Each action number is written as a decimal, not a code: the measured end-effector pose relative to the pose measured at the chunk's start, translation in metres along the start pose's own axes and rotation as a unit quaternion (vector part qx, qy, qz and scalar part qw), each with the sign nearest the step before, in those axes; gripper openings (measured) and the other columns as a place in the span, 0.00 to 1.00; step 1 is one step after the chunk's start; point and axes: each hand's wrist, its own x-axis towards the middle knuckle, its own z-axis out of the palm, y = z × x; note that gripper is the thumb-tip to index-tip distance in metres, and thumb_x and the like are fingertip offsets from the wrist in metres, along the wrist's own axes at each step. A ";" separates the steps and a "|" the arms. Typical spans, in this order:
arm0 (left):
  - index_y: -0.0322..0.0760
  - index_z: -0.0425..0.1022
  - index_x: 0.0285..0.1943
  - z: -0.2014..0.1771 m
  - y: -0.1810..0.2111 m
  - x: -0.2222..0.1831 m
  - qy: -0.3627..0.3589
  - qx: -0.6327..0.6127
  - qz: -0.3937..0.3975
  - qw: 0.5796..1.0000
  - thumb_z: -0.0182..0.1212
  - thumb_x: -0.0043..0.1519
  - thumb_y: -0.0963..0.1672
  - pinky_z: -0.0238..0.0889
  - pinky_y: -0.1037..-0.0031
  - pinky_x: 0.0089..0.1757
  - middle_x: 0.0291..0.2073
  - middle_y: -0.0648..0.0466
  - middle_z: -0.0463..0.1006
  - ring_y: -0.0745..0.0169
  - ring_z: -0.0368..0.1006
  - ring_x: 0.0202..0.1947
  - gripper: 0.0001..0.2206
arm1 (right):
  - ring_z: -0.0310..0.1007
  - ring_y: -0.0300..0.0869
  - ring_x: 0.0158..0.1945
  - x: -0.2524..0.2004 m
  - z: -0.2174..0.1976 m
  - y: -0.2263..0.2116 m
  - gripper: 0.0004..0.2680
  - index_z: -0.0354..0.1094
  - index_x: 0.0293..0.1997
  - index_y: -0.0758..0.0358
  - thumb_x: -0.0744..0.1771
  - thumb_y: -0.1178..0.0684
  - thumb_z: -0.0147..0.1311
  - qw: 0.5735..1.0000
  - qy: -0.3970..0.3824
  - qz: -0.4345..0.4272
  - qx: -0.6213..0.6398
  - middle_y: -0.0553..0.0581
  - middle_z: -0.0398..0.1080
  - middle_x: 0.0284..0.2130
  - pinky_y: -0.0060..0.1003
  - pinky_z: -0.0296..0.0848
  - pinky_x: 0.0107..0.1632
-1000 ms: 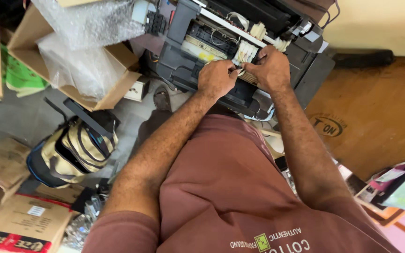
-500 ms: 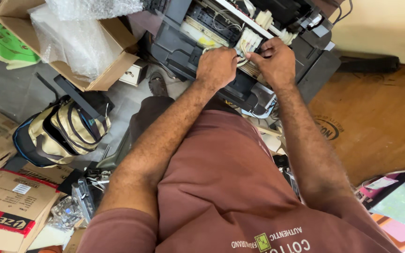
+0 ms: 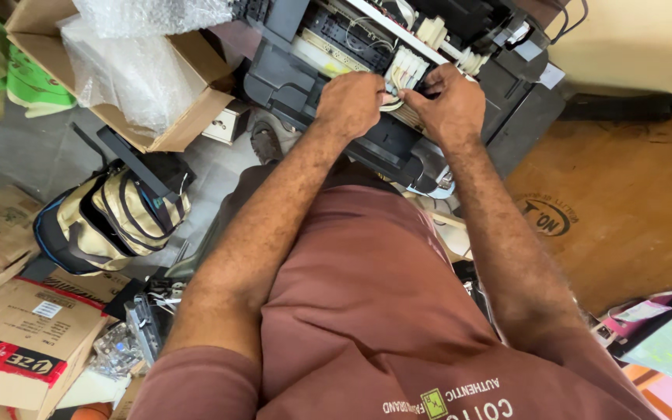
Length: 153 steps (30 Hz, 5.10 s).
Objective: The person manipulates internal components and wiring inside a disassembled printer by hand.
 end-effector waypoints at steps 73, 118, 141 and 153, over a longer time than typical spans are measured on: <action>0.43 0.85 0.40 -0.024 -0.023 0.029 -0.137 -0.018 0.040 0.990 0.64 0.58 0.46 0.70 0.57 0.44 0.34 0.45 0.83 0.43 0.79 0.41 0.08 | 0.75 0.46 0.39 -0.027 -0.008 -0.038 0.11 0.76 0.47 0.55 0.63 0.60 0.59 0.953 -0.026 -0.237 -0.187 0.53 0.68 0.37 0.41 0.75 0.40; 0.40 0.85 0.36 -0.016 -0.016 0.033 -0.107 -0.043 -0.013 0.993 0.69 0.53 0.48 0.72 0.59 0.42 0.32 0.44 0.83 0.43 0.80 0.37 0.10 | 0.80 0.49 0.38 -0.024 0.005 -0.041 0.05 0.77 0.42 0.62 0.64 0.57 0.65 0.996 0.056 -0.037 0.063 0.59 0.77 0.36 0.39 0.77 0.41; 0.39 0.85 0.35 -0.010 -0.024 0.030 -0.098 -0.058 -0.007 0.993 0.65 0.55 0.46 0.72 0.57 0.43 0.32 0.44 0.83 0.43 0.80 0.39 0.08 | 0.78 0.40 0.31 -0.004 0.011 -0.032 0.07 0.76 0.35 0.64 0.59 0.56 0.68 0.984 -0.020 0.143 0.108 0.56 0.78 0.28 0.34 0.74 0.38; 0.43 0.86 0.38 -0.012 -0.023 0.034 -0.126 -0.056 -0.049 0.989 0.65 0.56 0.47 0.72 0.59 0.45 0.36 0.45 0.83 0.44 0.80 0.41 0.08 | 0.72 0.35 0.31 -0.012 0.020 -0.030 0.10 0.71 0.37 0.67 0.59 0.58 0.69 0.972 -0.008 0.151 0.177 0.54 0.75 0.28 0.31 0.73 0.37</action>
